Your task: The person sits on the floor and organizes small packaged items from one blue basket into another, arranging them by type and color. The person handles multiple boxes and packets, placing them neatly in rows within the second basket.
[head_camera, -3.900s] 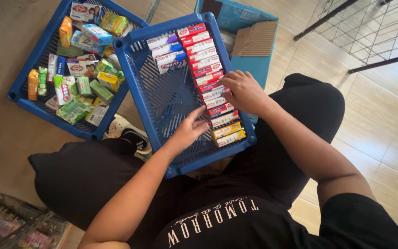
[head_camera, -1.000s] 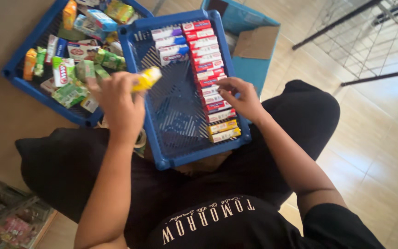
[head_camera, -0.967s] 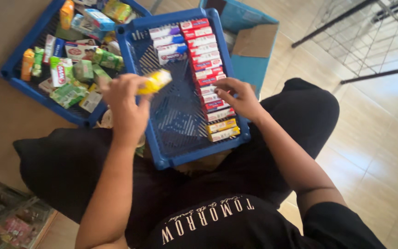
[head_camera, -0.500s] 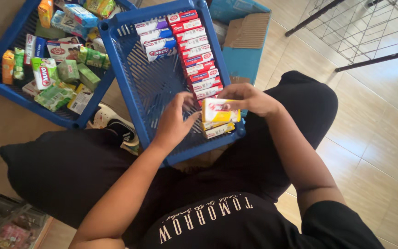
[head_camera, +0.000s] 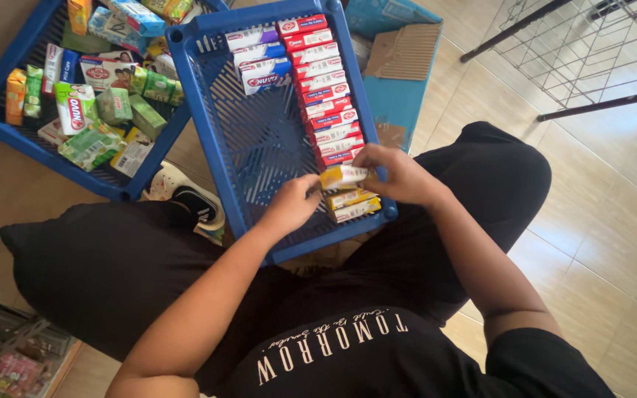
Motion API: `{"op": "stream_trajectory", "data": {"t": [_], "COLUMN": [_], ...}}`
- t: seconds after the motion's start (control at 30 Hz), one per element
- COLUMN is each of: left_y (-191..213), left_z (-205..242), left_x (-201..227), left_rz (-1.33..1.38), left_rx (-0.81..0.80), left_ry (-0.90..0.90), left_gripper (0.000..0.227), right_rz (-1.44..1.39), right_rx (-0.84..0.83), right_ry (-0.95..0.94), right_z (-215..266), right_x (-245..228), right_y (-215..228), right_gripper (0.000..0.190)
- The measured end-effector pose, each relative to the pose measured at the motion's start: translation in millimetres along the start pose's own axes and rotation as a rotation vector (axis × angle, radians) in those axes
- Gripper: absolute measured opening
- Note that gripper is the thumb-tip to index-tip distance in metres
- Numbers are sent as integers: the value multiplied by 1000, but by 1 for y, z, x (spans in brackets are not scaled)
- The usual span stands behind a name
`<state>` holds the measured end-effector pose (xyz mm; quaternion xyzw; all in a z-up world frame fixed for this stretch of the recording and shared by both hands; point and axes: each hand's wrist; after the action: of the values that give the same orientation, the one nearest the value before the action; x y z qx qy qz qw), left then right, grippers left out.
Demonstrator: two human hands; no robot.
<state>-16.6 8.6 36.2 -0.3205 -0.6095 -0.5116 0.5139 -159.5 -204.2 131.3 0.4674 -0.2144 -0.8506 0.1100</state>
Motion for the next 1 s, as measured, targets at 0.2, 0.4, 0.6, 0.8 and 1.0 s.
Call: {"op": "stream_trajectory", "data": {"t": [0.2,0.4,0.6,0.8,1.0], "left_y": [1,10,10,18,23], "left_z": [-2,-1,0,-3,-3], "left_x": [-7,15,25,16,12], "left_rz": [168,-9,-73,-108,-91], "left_rx": [56,-39,62,187,221], "left_ry": [-52,40,99,46,26], "left_gripper": [36,29,29,29,30], "right_rz": [521,594,431,796,708], "right_rx": [186,237,477,463,482], "right_ry": [194,168,169,-39,19], "right_z": [15,20,7,-23,-29], "right_x": [-10,-21,-25,-6,2], "right_y": [-14,-19,-45,-87,-91], "right_gripper": [32,36,45,79,81]}}
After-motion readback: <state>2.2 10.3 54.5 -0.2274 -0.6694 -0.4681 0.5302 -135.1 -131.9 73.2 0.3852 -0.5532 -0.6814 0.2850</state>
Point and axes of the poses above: each hand's wrist, its own z-axis away from the middle knuckle, its own y-axis out of the back of the hand, x = y × z, and after that the axes turned 15 degrees about -y, right-handed
